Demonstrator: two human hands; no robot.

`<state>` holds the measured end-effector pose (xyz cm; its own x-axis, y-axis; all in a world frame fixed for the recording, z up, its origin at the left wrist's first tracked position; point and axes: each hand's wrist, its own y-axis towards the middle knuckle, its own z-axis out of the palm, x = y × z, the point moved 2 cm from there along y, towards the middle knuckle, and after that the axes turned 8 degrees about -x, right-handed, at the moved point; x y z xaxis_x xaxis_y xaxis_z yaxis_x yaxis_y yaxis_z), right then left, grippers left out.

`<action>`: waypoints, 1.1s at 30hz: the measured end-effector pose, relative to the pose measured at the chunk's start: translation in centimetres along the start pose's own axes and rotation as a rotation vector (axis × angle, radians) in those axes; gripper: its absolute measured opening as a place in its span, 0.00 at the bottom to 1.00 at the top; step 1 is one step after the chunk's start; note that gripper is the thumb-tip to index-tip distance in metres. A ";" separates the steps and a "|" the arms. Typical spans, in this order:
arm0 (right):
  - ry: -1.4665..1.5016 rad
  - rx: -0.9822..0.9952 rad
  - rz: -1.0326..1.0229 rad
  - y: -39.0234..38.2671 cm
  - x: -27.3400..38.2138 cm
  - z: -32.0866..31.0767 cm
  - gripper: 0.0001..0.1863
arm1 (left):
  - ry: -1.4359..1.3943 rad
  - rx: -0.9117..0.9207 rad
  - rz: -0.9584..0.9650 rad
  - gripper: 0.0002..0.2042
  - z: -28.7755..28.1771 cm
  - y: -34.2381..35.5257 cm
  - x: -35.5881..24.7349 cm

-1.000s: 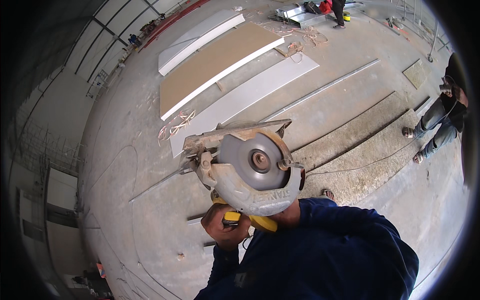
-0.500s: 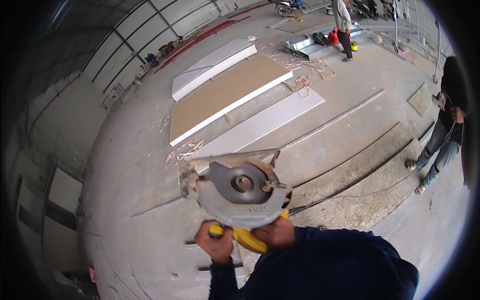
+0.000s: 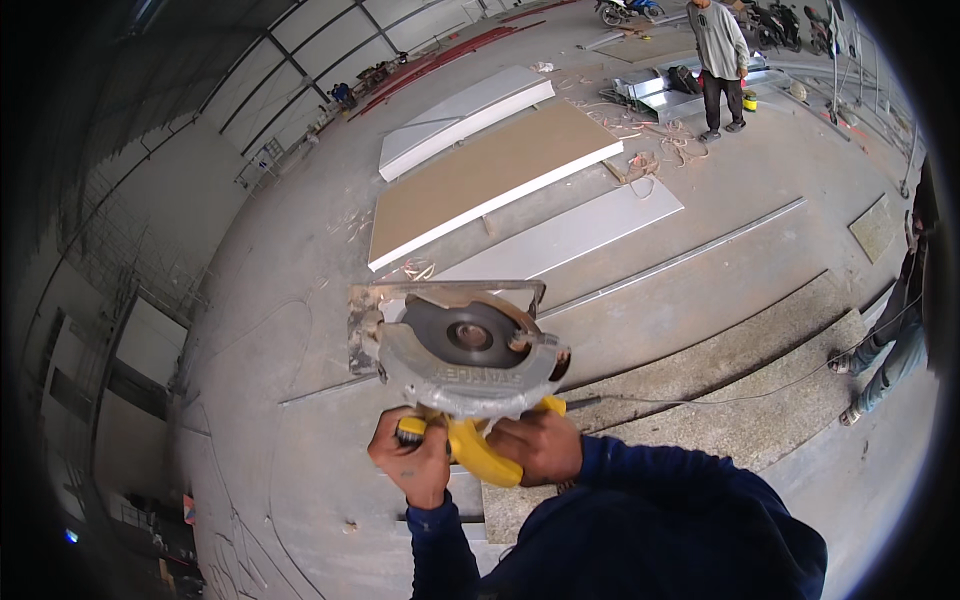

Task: The person uses a yellow circular saw to cut a large rectangular board on the floor. They guide the saw along the board's length to make a straight cut, then lift the saw and move to another section of the board to continue cutting.

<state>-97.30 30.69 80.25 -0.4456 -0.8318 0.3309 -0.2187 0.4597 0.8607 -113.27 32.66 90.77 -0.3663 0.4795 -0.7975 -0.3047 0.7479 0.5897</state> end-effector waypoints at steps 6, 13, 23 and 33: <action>0.037 -0.118 0.012 1.2 2.0 -3.1 0.17 | 0.130 0.063 0.040 0.06 0.3 -1.2 -3.0; 0.007 -0.174 0.094 -2.7 1.7 -3.5 0.18 | 0.056 0.179 0.066 0.06 2.4 -3.1 -2.7; 0.089 0.161 0.358 -9.4 2.8 -4.1 0.25 | 0.123 0.282 -0.193 0.05 2.9 -8.9 2.7; 0.158 0.372 0.522 -11.0 4.1 -5.5 0.24 | 0.180 0.272 -0.353 0.06 1.8 -11.8 3.2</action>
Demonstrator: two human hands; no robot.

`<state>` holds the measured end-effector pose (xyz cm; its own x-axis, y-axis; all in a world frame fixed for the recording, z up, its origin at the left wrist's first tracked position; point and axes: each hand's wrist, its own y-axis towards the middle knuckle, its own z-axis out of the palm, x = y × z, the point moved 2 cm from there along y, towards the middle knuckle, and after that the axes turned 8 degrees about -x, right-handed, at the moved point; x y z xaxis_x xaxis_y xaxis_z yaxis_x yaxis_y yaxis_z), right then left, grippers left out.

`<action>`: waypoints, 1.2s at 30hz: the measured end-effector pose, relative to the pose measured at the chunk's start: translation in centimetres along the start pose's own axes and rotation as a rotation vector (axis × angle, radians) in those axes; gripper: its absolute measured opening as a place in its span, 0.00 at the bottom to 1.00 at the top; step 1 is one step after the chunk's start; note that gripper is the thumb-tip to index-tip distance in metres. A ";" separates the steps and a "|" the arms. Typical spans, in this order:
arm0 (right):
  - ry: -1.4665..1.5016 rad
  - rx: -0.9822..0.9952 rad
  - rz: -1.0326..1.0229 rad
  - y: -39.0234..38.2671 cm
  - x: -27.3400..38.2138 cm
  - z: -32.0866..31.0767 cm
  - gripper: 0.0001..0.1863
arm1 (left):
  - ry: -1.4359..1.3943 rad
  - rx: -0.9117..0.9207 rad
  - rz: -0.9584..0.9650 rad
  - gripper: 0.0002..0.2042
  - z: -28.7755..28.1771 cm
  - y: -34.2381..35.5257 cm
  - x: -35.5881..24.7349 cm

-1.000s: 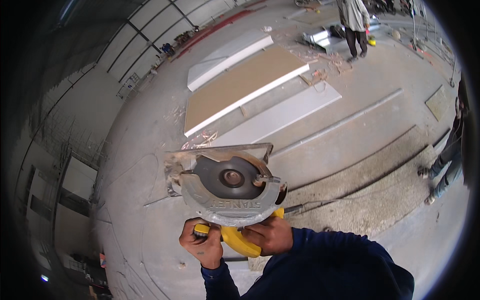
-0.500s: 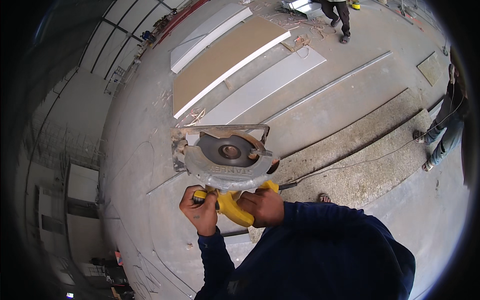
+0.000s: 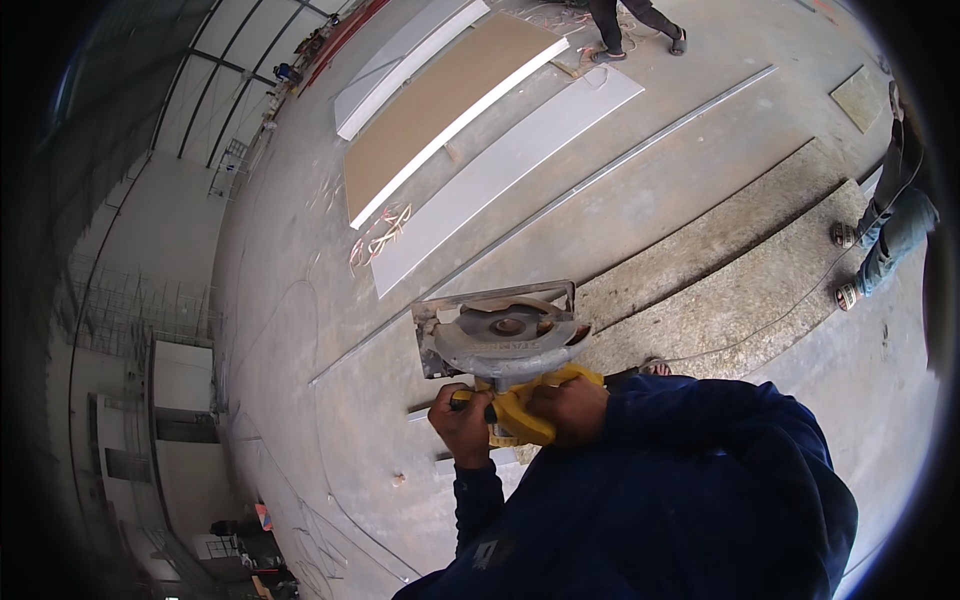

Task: The person uses a yellow circular saw to cut a large rectangular board on the floor. They guide the saw along the board's length to make a straight cut, then lift the saw and move to another section of the board to continue cutting.

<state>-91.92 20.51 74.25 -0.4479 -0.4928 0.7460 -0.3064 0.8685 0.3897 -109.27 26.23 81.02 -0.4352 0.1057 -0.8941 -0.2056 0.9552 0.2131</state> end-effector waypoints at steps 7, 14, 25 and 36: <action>0.029 0.013 -0.066 -0.7 -0.1 -1.2 0.26 | 0.114 -0.050 -0.063 0.08 0.0 -1.3 -1.2; 0.055 0.017 -0.094 -0.9 -0.1 -1.4 0.29 | 0.094 -0.039 -0.029 0.07 0.1 -1.9 -2.0; 0.119 -0.009 -0.002 -1.0 0.6 -2.3 0.28 | 0.063 0.002 -0.031 0.06 0.2 -2.0 -3.4; 0.171 -0.071 0.047 -0.6 1.1 -1.9 0.31 | -0.101 -0.025 -0.078 0.05 -0.5 0.5 1.1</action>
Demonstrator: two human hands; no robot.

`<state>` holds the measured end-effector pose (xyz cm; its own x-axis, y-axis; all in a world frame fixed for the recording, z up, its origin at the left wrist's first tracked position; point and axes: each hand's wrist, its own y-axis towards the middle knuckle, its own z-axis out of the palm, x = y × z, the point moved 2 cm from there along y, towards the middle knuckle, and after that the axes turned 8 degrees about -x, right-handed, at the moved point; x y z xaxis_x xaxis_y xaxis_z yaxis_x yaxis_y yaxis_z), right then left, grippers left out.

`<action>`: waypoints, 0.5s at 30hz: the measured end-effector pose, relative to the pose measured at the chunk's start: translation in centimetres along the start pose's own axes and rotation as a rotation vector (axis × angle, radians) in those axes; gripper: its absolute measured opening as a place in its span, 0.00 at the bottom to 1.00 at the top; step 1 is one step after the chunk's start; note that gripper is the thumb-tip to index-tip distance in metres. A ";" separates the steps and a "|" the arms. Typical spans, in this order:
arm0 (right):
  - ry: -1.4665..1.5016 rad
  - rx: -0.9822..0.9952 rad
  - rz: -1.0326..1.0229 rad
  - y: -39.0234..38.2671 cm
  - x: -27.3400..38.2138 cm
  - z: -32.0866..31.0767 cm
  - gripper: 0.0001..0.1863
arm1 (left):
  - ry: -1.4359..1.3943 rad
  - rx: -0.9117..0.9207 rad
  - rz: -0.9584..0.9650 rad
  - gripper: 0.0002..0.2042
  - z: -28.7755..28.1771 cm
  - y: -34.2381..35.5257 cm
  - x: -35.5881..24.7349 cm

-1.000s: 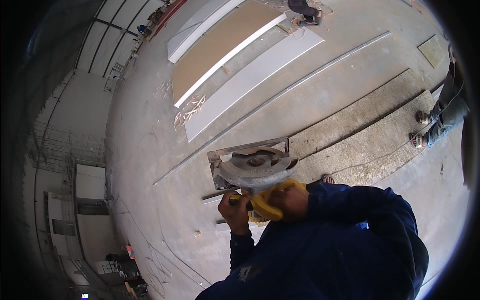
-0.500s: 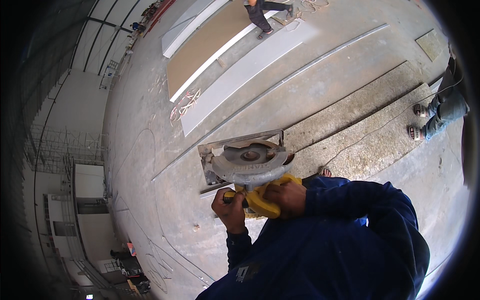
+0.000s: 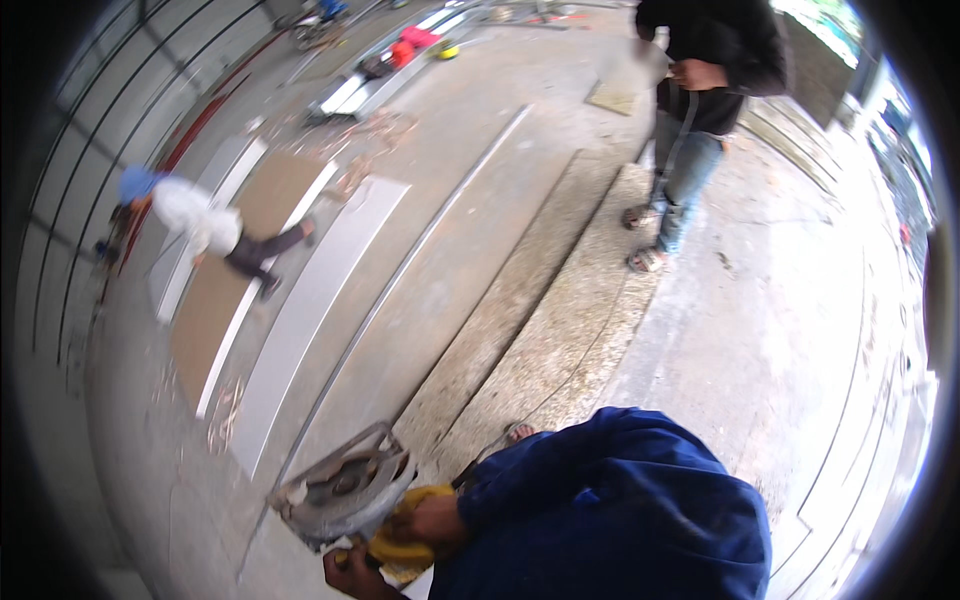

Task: The person uses a yellow circular saw to cut a large rectangular board on the floor. They guide the saw along the board's length to make a straight cut, then lift the saw and move to another section of the board to continue cutting.

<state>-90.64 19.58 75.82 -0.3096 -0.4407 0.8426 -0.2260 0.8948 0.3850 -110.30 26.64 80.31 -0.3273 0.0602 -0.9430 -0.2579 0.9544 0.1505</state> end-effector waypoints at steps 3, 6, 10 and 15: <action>-0.020 0.042 0.022 -0.2 -0.1 0.7 0.24 | 0.650 0.163 0.812 0.05 -0.9 -0.1 0.9; -0.061 -0.017 -0.018 -0.2 -1.8 0.6 0.21 | 0.778 0.177 1.126 0.08 -0.3 -0.1 3.0; -0.045 0.027 0.052 0.2 -3.6 1.5 0.21 | 0.833 0.253 0.965 0.08 -0.4 0.8 4.7; -0.066 -0.058 -0.008 0.7 -3.0 0.9 0.18 | 0.847 0.249 1.050 0.07 -0.6 1.2 4.7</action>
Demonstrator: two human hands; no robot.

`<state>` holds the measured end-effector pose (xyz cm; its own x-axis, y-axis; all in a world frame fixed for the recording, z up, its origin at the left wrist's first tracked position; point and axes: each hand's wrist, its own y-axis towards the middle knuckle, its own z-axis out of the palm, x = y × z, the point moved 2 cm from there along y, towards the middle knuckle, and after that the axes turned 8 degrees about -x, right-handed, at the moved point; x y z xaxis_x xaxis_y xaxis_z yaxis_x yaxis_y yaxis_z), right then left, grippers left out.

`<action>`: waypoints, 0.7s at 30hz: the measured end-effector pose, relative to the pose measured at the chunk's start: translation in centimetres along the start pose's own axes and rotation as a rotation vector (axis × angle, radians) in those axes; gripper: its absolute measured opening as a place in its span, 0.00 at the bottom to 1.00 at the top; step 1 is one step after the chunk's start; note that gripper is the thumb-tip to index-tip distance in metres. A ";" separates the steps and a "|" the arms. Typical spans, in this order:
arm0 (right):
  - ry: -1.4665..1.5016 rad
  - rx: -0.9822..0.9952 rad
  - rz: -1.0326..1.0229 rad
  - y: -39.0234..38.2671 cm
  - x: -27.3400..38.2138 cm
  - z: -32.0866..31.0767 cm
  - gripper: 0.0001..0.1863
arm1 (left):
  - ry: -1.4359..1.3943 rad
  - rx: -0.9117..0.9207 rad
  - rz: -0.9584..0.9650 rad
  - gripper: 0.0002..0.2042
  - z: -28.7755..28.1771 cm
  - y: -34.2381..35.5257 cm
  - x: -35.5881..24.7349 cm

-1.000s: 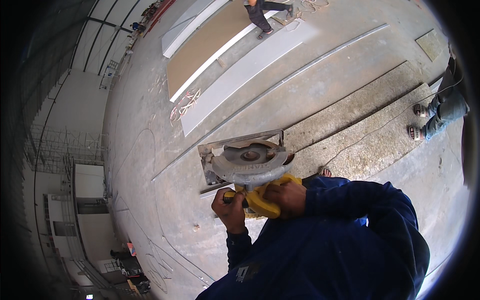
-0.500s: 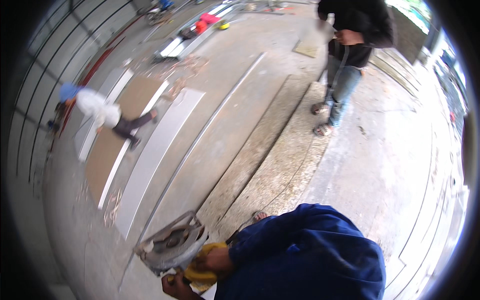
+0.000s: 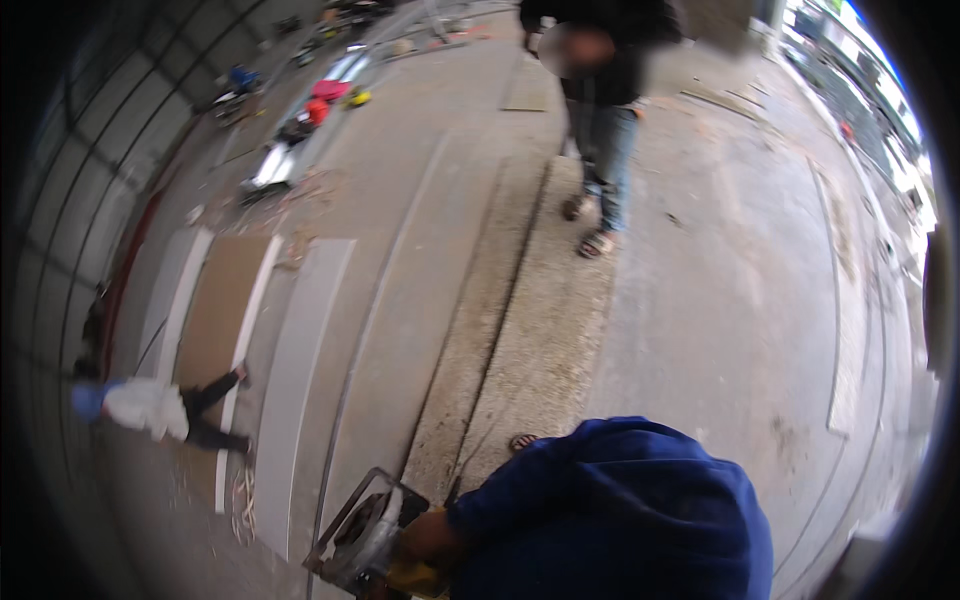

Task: The person uses a yellow circular saw to cut a large rectangular board on the floor. They guide the saw along the board's length to make a straight cut, then lift the saw and move to another section of the board to continue cutting.

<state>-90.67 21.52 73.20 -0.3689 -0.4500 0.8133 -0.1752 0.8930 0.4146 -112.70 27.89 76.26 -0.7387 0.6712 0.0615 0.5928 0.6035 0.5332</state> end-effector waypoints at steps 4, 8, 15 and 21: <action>-0.028 0.231 0.003 2.5 0.8 0.2 0.20 | 0.073 0.072 -0.023 0.06 -0.1 0.5 1.3; 0.043 0.319 0.045 3.5 1.5 2.4 0.24 | 0.251 0.253 -0.130 0.05 -1.3 -1.4 3.1; 0.081 0.275 0.040 1.5 1.5 1.9 0.22 | 0.203 0.218 -0.092 0.04 -1.0 -2.9 2.2; -0.005 0.369 0.271 0.8 2.5 0.6 0.26 | -0.762 0.336 -1.286 0.08 -1.6 -1.6 1.0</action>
<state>-92.28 21.11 75.27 -0.4506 -0.2005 0.8699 -0.3847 0.9230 0.0135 -114.92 26.94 76.78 -0.5193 -0.3749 -0.7680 -0.1793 0.9264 -0.3310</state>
